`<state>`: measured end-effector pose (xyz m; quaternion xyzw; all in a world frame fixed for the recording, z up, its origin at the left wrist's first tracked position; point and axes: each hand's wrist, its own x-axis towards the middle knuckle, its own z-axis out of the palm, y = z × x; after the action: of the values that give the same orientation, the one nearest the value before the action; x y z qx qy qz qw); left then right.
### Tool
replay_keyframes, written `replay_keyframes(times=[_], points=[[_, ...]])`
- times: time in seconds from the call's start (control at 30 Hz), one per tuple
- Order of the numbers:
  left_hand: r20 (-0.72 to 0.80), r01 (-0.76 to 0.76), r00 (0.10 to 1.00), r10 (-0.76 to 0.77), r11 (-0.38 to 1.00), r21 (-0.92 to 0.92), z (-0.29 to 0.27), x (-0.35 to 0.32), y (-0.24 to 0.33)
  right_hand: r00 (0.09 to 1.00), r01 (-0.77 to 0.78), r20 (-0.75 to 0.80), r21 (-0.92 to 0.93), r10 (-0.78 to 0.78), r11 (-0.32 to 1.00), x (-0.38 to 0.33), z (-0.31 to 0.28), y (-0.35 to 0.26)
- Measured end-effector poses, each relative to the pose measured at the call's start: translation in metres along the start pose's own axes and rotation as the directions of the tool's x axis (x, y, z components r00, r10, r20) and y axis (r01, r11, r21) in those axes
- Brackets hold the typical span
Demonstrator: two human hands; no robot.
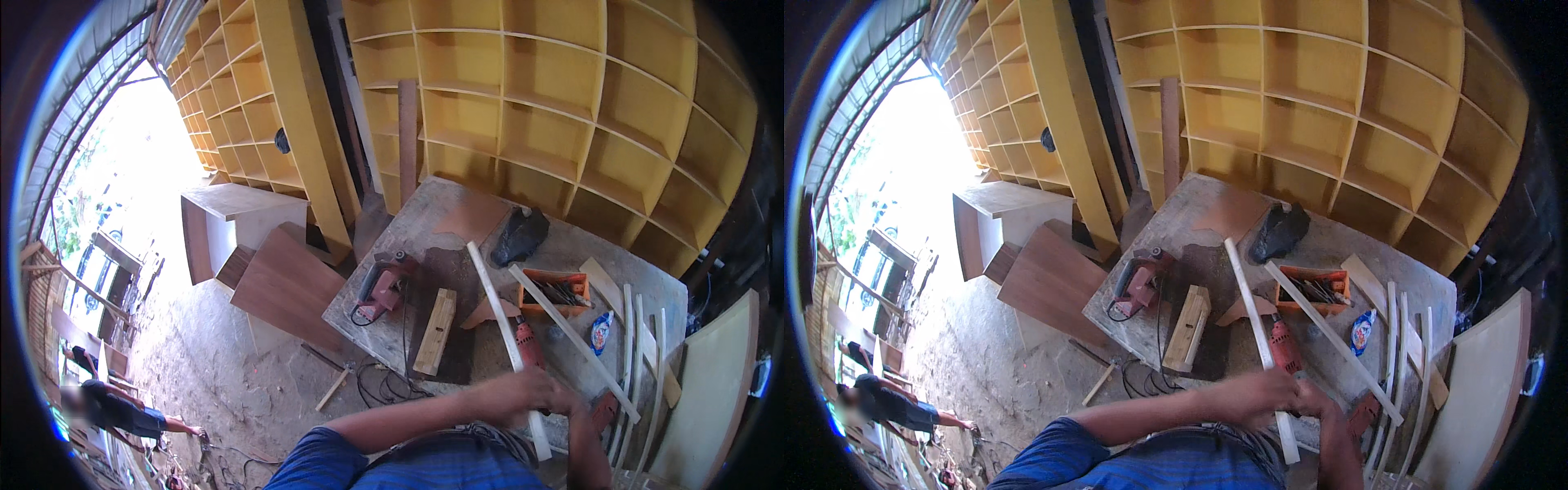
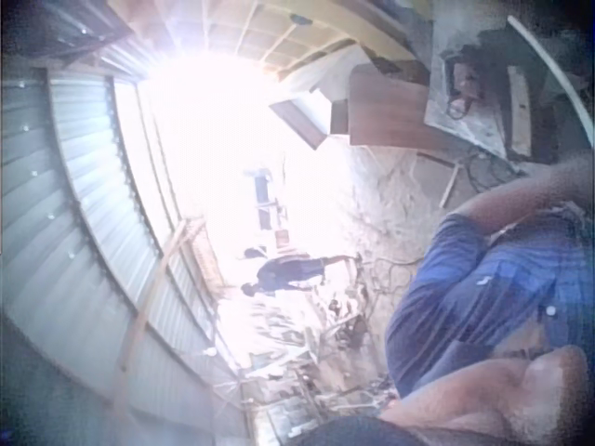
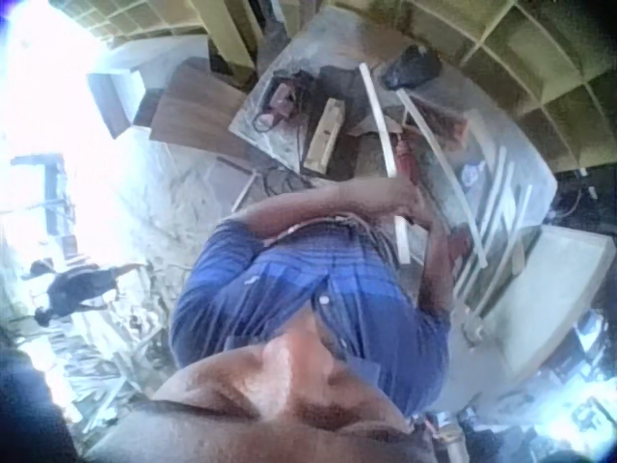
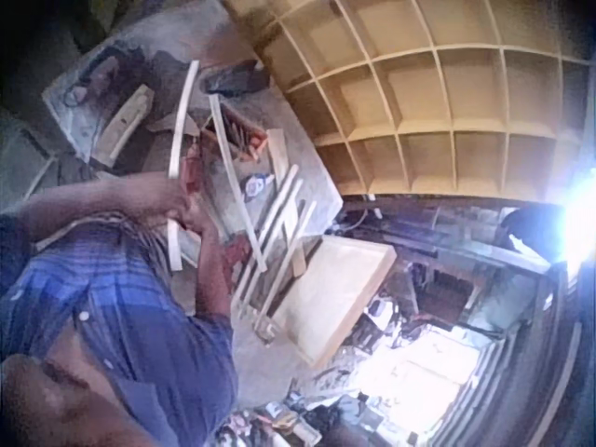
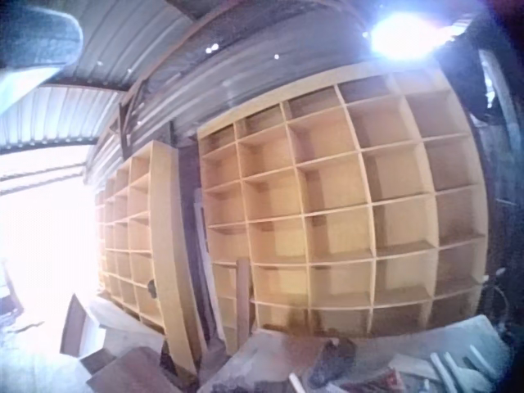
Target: The person measures and marks wooden strips using a tape measure and pencil, then assembles them into rectangular frames on a workbench. They repeatedly measure, mark, and fit the pieces together to form the frame structure.
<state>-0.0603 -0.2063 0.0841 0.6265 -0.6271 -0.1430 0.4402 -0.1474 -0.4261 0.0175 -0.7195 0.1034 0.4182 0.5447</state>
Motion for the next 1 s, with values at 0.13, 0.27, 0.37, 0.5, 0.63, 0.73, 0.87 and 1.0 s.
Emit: replay_keyframes(times=[0.13, 0.27, 0.37, 0.5, 0.63, 0.73, 0.87, 1.0], points=[[-0.003, 0.27, 0.935, -0.356, 0.705, 0.656, -0.086, -0.076, -0.075, 0.931, -0.01, -0.337, -0.411, -0.141, 0.912, 0.025, -0.012, 0.033], [0.084, 0.064, 0.941, -0.328, 0.417, 0.907, -0.126, -0.12, -0.103, 0.797, -0.213, -0.562, -0.604, -0.221, 0.768, 0.032, -0.024, 0.036], [0.281, -0.139, 0.914, -0.293, 0.425, 0.895, -0.12, -0.129, -0.123, 0.682, -0.226, -0.671, -0.57, -0.29, 0.79, 0.044, -0.035, 0.045], [0.464, -0.254, 0.76, -0.455, 0.451, 0.856, -0.108, -0.128, -0.136, 0.505, -0.269, -0.786, -0.535, -0.356, 0.801, 0.05, -0.035, 0.04], [0.387, -0.038, 0.688, -0.614, 0.502, 0.864, -0.107, -0.111, -0.138, 0.422, -0.243, -0.833, -0.483, -0.356, 0.841, 0.044, -0.021, 0.035], [0.247, 0.216, 0.658, -0.712, 0.493, 0.843, -0.107, -0.096, -0.131, 0.458, -0.125, -0.795, -0.5, -0.398, 0.857, 0.046, -0.005, 0.045], [0.074, 0.5, 0.605, -0.793, 0.45, 0.74, -0.103, -0.085, -0.124, 0.553, -0.14, -0.767, -0.471, -0.326, 0.871, 0.059, 0.025, 0.044], [-0.094, 0.67, 0.541, -0.836, 0.36, 0.649, -0.095, -0.092, -0.118, 0.692, -0.021, -0.666, -0.406, -0.28, 0.914, 0.079, 0.043, 0.04]])
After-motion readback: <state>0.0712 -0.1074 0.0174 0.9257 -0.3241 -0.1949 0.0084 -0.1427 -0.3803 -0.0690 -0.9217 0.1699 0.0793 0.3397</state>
